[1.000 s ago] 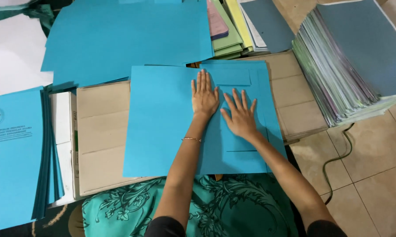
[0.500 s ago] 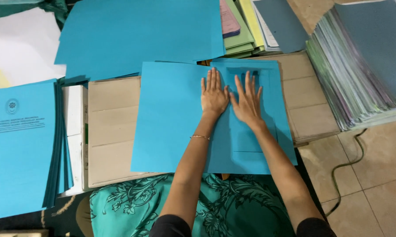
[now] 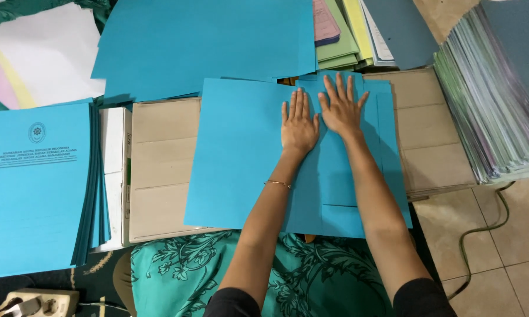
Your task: The person folds light blue paper sheets in half by hand on a flat surface. They smooth the crease with both hands, then place the folded sheet onto a stack. This process is repeated for multiple sheets.
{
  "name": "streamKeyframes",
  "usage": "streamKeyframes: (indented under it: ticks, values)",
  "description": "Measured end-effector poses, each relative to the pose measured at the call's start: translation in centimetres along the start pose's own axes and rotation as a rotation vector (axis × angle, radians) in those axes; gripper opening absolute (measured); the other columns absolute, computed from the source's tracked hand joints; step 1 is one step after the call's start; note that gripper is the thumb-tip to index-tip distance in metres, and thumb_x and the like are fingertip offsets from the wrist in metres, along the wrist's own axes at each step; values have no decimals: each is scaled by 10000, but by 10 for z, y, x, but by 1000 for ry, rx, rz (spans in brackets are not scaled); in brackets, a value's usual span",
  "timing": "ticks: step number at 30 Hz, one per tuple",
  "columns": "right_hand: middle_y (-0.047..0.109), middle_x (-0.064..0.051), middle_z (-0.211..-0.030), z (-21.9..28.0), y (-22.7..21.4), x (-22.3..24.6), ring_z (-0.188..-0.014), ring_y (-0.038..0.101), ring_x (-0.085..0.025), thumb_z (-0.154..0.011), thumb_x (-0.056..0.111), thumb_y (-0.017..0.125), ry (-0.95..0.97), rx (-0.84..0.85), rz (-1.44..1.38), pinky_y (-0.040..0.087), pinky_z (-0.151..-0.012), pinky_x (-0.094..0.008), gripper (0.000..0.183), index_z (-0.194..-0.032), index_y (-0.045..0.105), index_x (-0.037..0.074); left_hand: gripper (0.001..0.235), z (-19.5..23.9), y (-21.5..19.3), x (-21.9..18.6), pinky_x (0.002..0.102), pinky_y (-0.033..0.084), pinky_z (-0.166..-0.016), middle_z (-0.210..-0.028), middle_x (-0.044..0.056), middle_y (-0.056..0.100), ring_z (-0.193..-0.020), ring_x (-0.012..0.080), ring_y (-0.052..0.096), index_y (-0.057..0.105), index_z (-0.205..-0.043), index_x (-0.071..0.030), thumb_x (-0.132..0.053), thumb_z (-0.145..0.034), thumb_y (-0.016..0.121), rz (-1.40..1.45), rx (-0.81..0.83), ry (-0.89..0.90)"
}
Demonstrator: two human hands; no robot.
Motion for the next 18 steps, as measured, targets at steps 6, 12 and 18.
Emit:
streamKeyframes:
  ticks: [6,12,18]
  values:
    - [188,-75,-1730,-1,-5,-5,-1592,111,-375,-1148,575,324,132,69,-25,26,-1151,-870,584,-1663,290,301,698,-1,-10,0,481,63,-1313,-1724,108,145,-1606,238,110,237,-1631,-71,-476,-1069,320,-6,-1,-10]
    - [68,-74,-1742,19,-11,-39,-1589,16,-378,-1105,702,258,357,85,-8,129,-1156,-856,681,-1673,248,327,697,-2,-15,-1,476,51,-1311,-1723,101,138,-1603,229,101,244,-1631,-76,-484,-1069,297,-36,20,-16]
    - [179,-230,-1704,36,-29,-84,-1585,146,-389,-1114,609,357,341,-56,118,232,-1263,-578,767,-1638,336,50,707,1,-19,1,473,44,-1306,-1725,109,136,-1602,237,103,235,-1634,-68,-481,-1064,298,6,18,-30]
Point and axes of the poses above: each hand's wrist, its own z-axis away from the middle knuckle, its own y-axis out of the palm, x = y × z, the point moved 9 cm from there along -z, towards the middle knuckle
